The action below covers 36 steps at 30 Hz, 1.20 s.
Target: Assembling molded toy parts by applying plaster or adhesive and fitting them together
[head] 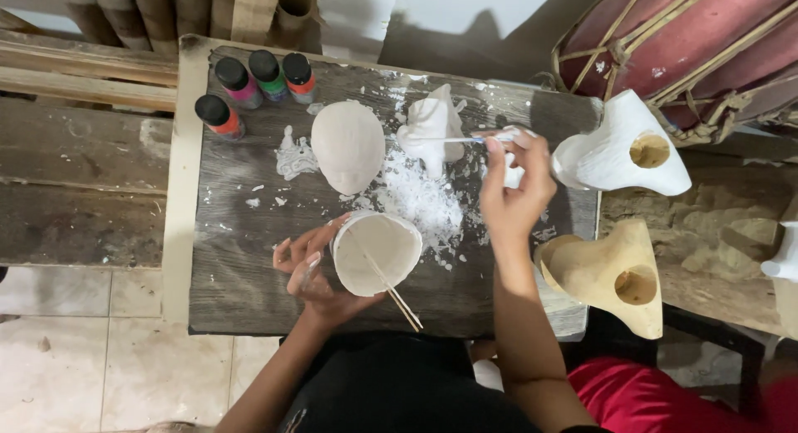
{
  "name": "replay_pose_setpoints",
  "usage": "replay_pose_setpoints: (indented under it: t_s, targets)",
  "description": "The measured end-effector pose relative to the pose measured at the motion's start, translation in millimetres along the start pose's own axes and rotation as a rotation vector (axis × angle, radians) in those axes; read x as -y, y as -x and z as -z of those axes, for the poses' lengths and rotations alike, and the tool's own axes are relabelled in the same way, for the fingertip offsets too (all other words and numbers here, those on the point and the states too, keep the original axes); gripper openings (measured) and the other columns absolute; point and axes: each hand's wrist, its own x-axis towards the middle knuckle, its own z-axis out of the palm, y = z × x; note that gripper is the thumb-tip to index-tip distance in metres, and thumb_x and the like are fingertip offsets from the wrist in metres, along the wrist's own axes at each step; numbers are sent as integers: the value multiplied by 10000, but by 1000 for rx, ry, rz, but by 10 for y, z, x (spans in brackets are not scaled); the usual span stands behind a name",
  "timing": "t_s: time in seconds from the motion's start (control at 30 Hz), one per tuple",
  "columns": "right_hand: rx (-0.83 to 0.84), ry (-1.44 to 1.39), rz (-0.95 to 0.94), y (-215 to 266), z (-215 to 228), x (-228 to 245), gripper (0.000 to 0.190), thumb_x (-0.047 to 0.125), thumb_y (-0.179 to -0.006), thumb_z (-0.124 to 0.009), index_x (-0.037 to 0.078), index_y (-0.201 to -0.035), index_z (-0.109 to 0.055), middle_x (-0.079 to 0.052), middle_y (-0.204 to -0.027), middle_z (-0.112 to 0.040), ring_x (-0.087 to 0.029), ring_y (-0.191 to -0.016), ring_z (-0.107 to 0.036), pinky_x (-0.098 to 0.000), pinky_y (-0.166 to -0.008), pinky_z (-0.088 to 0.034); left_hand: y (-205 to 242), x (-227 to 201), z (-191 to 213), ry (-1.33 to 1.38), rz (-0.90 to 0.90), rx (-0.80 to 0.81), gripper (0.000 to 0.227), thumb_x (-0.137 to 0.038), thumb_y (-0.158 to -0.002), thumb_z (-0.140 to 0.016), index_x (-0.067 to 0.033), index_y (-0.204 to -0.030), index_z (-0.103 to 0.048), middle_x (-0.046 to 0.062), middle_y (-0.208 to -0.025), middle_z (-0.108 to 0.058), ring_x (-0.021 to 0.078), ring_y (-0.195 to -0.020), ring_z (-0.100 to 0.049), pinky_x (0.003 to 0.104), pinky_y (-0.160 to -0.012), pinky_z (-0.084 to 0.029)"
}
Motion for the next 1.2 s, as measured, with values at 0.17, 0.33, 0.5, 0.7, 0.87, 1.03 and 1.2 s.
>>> replay_pose_setpoints:
  t_s: [0.17,0.33,0.5,0.7,0.87,1.03,1.2]
  targets:
    - [-20,5,-10,-6,16,35,145,39,-1002,-759,10,-1029,-619,-161,-875,-750,-323,-748,-737,-355,-694,-505,33,-10,31,-6,21,20,1044,-498,-713,-921,-207,-1377,-170,242,-1248,-674,363,-1142,-528,602,-1126,-78]
    - [-37,57,-19,7,187,-28,160,93,-1048,-742,25,-1065,-598,-136,-882,-733,-286,-769,-731,-345,-721,-507,57,-40,64,23,55,32,1080,-476,-687,-952,-210,-1388,-176,250,-1270,-662,364,-1152,-524,607,-1131,-75]
    - [-19,-35,-23,-30,17,52,69,8,-1033,-688,2,-1063,-625,-157,-903,-734,-316,-799,-753,-371,-699,-499,40,-65,53,-6,53,24,1073,-500,-686,-947,-200,-1366,-173,242,-1255,-666,356,-1130,-516,608,-1124,-89]
    - [5,0,-1,-32,32,40,90,-25,-1016,-706,-25,-1059,-627,-189,-917,-694,-403,-823,-756,-412,-700,-509,17,-101,57,-56,53,13,1097,-472,-656,-975,-187,-1357,-181,242,-1254,-669,348,-1120,-531,602,-1120,-106]
    - [-33,73,0,-33,231,-54,147,68,-1047,-725,16,-1075,-590,-130,-927,-704,-332,-851,-760,-351,-736,-507,-34,-130,34,-20,48,16,1064,-426,-675,-966,-184,-1357,-186,251,-1247,-667,367,-1119,-544,605,-1125,-123]
    - [-43,10,-9,-50,78,-30,144,47,-1036,-721,19,-1078,-586,-155,-934,-726,-323,-847,-766,-359,-730,-505,-13,-107,-16,44,25,35,1051,-415,-697,-952,-207,-1382,-182,252,-1259,-665,372,-1155,-551,568,-1153,-110]
    - [-13,18,-6,-41,58,-92,139,44,-1037,-711,12,-1065,-579,-170,-953,-718,-361,-870,-775,-377,-704,-508,8,-130,-37,-5,24,50,1056,-485,-697,-940,-212,-1370,-172,229,-1271,-674,354,-1151,-559,582,-1131,-79]
